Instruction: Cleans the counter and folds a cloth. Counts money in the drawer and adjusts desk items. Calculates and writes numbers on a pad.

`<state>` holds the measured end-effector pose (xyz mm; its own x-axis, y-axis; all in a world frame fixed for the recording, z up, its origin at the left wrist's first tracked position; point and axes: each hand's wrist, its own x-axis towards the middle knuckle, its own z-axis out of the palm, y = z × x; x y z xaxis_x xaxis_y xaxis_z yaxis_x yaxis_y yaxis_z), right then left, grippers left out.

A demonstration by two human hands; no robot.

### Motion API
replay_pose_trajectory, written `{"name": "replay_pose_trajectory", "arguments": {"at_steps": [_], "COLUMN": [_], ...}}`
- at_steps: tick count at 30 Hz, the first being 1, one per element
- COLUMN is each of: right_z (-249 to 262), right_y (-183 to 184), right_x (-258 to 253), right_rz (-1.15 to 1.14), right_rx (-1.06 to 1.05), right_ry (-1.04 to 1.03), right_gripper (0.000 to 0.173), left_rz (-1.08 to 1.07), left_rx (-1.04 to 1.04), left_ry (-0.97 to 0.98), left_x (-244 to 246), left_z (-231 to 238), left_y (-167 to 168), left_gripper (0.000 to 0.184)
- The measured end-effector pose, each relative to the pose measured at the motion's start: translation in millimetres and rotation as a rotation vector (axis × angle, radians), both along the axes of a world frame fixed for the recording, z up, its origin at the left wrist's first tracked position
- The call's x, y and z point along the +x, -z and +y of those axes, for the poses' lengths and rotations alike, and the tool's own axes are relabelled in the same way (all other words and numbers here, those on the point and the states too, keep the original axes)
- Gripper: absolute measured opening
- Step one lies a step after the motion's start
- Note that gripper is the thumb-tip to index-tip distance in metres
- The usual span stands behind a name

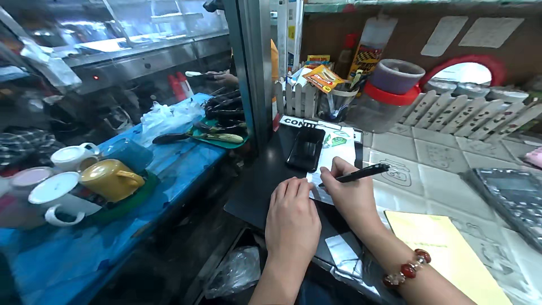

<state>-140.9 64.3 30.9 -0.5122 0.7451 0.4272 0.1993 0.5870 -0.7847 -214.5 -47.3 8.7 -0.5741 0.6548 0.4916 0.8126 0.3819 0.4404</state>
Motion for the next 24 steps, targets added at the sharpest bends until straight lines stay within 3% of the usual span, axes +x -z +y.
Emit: {"name": "replay_pose_trajectory", "arguments": {"at_steps": [14,24], "right_z": [-2.1,-1.7], "right_y": [-1.6,-2.5], "right_x": [1.0,0.9], "right_rz": [0.017,-0.017], "right_rx": [-0.07,-0.011], "right_ry": [0.013,0.037], "right_gripper": [0.027,0.028], "left_rz": [0.011,0.011], "left_rx": [0.007,0.006], "left_ry": [-0.002,0.002], "left_x": [0.1,-0.4], "left_z": [0.3,0.2], "left_y": [0.2,0.4], "left_gripper": [0.026,0.026]}}
